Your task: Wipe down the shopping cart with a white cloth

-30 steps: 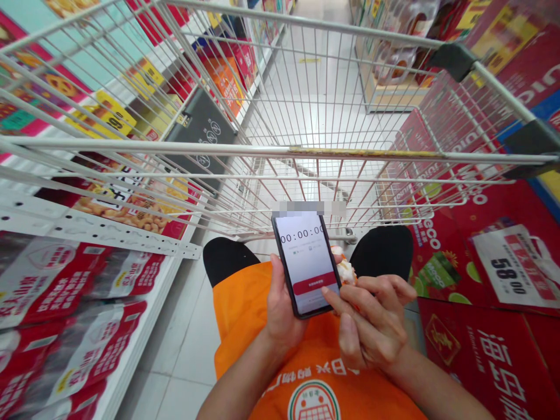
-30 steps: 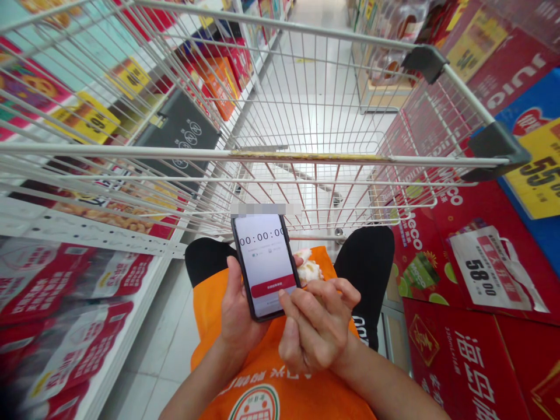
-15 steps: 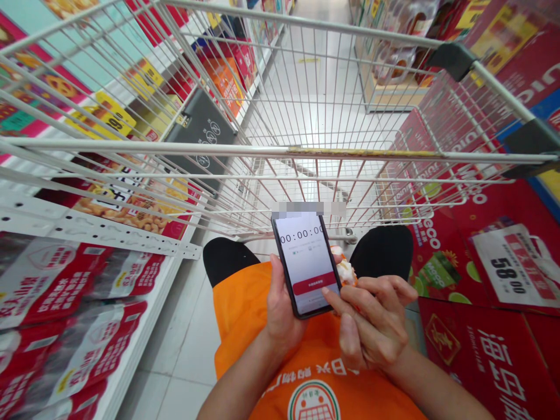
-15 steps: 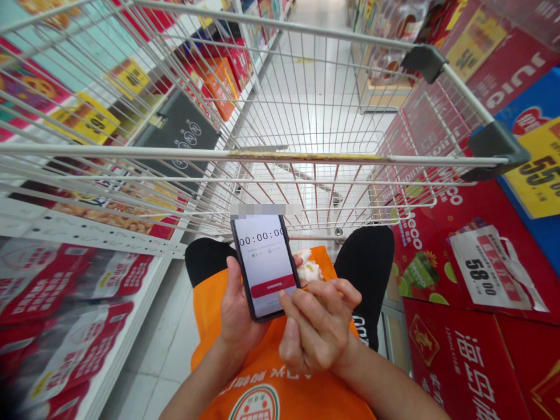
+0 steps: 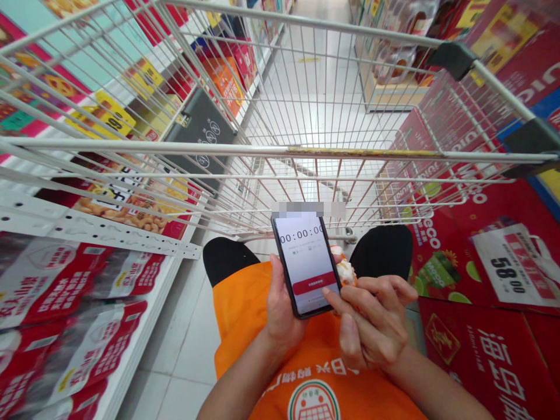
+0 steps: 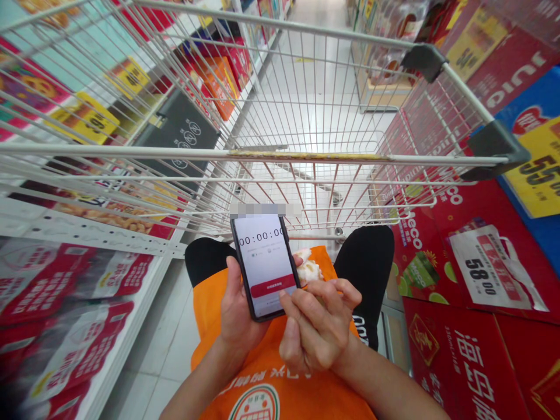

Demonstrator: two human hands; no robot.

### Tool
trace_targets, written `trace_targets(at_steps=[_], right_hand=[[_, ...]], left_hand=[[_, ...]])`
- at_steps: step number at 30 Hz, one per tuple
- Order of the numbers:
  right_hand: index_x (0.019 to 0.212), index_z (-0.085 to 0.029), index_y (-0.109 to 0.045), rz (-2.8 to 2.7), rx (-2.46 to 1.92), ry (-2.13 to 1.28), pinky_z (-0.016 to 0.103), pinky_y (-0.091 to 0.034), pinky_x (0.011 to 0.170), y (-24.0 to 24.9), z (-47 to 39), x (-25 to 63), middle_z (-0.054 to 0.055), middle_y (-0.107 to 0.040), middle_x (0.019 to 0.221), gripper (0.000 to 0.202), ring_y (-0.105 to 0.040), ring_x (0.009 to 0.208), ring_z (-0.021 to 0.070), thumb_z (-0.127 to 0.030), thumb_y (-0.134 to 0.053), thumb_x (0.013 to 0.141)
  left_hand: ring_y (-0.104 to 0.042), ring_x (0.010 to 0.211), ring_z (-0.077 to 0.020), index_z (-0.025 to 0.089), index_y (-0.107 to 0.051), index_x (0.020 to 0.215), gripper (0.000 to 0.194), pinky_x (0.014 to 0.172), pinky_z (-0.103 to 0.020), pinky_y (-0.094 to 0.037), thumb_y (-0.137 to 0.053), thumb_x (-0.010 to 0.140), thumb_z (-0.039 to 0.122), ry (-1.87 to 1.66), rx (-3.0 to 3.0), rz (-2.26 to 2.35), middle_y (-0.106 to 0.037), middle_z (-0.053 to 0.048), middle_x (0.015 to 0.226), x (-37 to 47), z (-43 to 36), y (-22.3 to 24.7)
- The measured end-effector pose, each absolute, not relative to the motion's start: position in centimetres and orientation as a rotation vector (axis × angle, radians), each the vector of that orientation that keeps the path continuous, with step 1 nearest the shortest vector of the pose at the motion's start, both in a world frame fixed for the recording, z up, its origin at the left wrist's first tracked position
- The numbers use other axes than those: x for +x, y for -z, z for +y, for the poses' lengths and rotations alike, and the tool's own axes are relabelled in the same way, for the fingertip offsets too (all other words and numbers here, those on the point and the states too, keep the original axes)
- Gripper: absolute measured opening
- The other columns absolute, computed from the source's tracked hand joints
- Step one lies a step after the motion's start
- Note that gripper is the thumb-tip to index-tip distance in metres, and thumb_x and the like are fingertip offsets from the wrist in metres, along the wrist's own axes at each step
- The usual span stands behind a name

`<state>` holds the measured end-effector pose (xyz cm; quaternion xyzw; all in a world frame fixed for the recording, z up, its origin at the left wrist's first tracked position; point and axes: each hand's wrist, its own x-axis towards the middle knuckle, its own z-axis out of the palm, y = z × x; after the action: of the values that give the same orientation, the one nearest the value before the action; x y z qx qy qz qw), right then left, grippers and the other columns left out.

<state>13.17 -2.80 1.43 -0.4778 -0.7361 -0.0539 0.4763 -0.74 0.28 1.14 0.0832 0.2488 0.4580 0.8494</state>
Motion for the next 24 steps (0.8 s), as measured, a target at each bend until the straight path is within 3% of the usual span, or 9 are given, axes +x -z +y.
trace_targets(at_steps=[16, 24], right_hand=[[0.096, -0.018, -0.074, -1.806, -1.163, 0.126, 0.041, -0.033, 0.079, -1.46, -2.76, 13.20, -0.001, -0.070, 0.074, 0.033, -0.057, 0.073, 0.0144, -0.010, -0.049, 0.076], [0.093, -0.019, -0.073, -1.807, -1.164, 0.152, 0.039, -0.034, 0.079, -1.67, -2.66, 13.27, -0.002, -0.070, 0.073, 0.031, -0.058, 0.070, 0.0131, -0.010, -0.048, 0.078]], left_hand=[[-0.075, 0.103, -0.0279, 0.010, -0.074, 0.122, 0.079, 0.100, -0.040, -0.057, -0.035, 0.097, 0.074, -0.978, 0.183, 0.522, -0.076, -0.015, 0.121, -0.59, 0.31, -1.58], [-0.076, 0.102, -0.0283, 0.013, -0.075, 0.123, 0.076, 0.099, -0.039, -0.058, -0.046, 0.093, 0.076, -0.975, 0.202, 0.515, -0.077, -0.014, 0.120, -0.74, 0.31, -1.53]])
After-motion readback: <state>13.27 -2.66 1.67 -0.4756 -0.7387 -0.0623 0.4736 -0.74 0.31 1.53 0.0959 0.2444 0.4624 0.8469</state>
